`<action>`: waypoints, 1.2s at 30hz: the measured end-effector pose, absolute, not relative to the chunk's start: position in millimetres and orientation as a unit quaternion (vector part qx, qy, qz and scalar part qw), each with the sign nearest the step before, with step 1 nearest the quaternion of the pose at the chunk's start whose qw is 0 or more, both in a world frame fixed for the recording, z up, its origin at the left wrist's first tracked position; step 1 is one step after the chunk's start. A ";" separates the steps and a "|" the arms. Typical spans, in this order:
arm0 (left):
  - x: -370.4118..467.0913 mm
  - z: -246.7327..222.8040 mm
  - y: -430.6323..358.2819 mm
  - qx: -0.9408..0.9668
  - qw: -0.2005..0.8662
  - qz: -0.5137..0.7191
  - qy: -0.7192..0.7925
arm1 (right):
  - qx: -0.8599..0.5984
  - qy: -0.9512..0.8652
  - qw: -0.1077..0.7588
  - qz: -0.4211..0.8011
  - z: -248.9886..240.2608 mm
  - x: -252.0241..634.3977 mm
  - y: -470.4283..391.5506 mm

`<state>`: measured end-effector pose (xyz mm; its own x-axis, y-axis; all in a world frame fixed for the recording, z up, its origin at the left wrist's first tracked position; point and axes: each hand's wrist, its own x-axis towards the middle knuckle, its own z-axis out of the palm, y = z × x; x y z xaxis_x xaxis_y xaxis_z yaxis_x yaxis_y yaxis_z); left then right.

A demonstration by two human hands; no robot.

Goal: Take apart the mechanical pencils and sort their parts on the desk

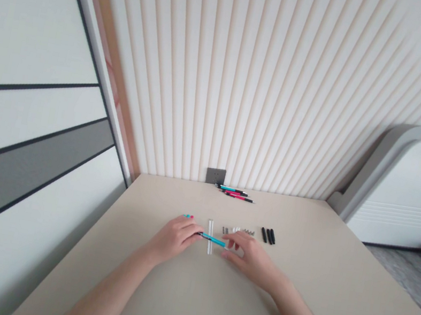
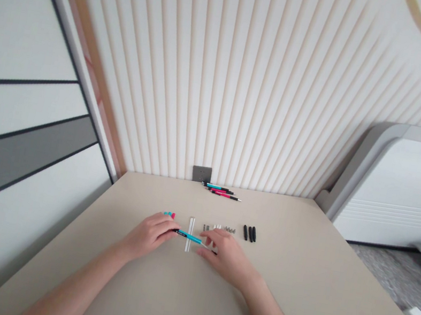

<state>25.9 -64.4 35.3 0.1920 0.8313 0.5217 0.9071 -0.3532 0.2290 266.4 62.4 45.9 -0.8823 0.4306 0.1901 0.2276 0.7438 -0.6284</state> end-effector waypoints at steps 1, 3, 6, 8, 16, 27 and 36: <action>26.7 35.0 -64.5 -0.773 0.063 -0.288 -0.562 | -0.169 -0.923 0.162 0.307 44.8 263.9 60.1; 28.1 34.2 -65.1 -0.777 0.055 -0.282 -0.561 | -0.151 -0.933 0.154 0.289 41.0 259.3 56.6; 29.6 33.6 -66.5 -0.778 0.046 -0.280 -0.561 | -0.132 -0.948 0.134 0.256 34.2 254.8 54.4; 30.4 34.0 -67.7 -0.780 0.042 -0.277 -0.559 | -0.124 -0.953 0.126 0.244 31.4 253.6 54.5; 33.2 37.2 -70.0 -0.780 0.041 -0.290 -0.553 | -0.115 -0.950 0.123 0.261 28.5 255.0 57.4; 33.6 37.6 -70.0 -0.772 0.037 -0.301 -0.558 | -0.114 -0.949 0.119 0.267 28.0 254.8 58.6; 31.0 34.4 -69.3 -0.764 0.036 -0.309 -0.565 | -0.125 -0.948 0.130 0.263 32.4 255.5 56.2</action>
<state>31.0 -69.3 34.4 0.1699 0.8412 0.5133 0.8860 -0.3584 0.2940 255.5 56.2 32.4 -0.9345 0.3062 0.1813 0.1690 0.8302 -0.5312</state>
